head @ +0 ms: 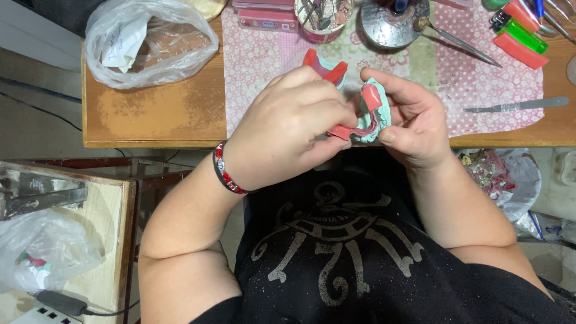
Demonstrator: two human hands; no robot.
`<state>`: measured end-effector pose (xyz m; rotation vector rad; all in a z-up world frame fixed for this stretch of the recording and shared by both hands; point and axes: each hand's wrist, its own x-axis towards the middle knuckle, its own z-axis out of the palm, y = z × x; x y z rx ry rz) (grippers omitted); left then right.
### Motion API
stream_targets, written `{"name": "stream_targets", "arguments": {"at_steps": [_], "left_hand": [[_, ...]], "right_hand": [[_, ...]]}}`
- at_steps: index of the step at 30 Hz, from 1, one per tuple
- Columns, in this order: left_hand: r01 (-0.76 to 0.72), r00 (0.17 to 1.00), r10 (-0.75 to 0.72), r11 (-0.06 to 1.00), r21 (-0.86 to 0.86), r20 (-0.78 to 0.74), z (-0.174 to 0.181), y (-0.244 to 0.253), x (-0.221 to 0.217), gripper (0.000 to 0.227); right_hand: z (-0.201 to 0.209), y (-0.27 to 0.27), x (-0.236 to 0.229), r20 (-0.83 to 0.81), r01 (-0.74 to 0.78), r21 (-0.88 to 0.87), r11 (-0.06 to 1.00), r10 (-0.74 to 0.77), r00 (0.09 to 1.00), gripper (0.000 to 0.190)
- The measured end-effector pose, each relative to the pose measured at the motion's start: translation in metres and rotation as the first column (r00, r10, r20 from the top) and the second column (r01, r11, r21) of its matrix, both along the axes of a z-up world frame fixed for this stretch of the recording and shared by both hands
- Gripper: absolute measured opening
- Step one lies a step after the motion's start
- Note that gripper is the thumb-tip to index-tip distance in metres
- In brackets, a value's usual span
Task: The person uses a metal sculpting tool to shape and smooth a small red clay object held in their left hand. They repeatedly apply the tool to the clay's surface, rotating the object to work on different areas, and occasionally dip the tool into a small container of liquid on the table.
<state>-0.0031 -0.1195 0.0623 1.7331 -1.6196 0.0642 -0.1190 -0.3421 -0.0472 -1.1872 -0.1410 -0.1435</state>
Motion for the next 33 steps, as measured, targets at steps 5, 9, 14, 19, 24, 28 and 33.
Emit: {"name": "stream_targets", "arguments": {"at_steps": [5, 9, 14, 19, 24, 28, 33], "left_hand": [[-0.101, 0.994, 0.099, 0.994, -0.047, -0.036, 0.008, 0.025, 0.014, 0.012], [-0.385, 0.893, 0.386, 0.921, 0.049, -0.232, -0.004, 0.062, 0.028, 0.018], [-0.439, 0.628, 0.334, 0.898, 0.035, -0.703, -0.037, 0.089, 0.044, 0.026], [-0.361, 0.480, 0.071, 0.925, -0.123, -0.874, -0.040, 0.097, 0.049, 0.029], [-0.305, 0.469, -0.004, 0.938, -0.166, -0.883, -0.034, 0.101, 0.050, 0.026], [-0.276, 0.476, -0.013, 0.947, -0.163, -0.879, -0.032, 0.103, 0.051, 0.026], [-0.349, 0.623, 0.176, 0.935, -0.069, -0.763, -0.025, 0.099, 0.047, 0.029]], "right_hand": [[-0.008, 0.000, 0.006, 0.151, -0.059, -0.041, 0.997, 0.065, 0.986, 0.081], [0.005, 0.016, 0.010, 0.220, 0.001, -0.300, 0.954, 0.068, 0.973, 0.062], [0.030, 0.070, 0.035, 0.298, 0.188, -0.725, 0.663, 0.055, 0.953, 0.046], [0.044, 0.129, 0.076, 0.278, 0.240, -0.840, 0.487, 0.005, 0.961, 0.028], [0.029, 0.146, 0.097, 0.378, 0.404, -0.884, 0.234, -0.148, 0.914, 0.042], [0.031, 0.146, 0.094, 0.381, 0.400, -0.904, 0.152, -0.140, 0.914, 0.039], [0.057, 0.134, 0.081, 0.378, 0.383, -0.899, 0.213, -0.066, 0.923, 0.034]]}}
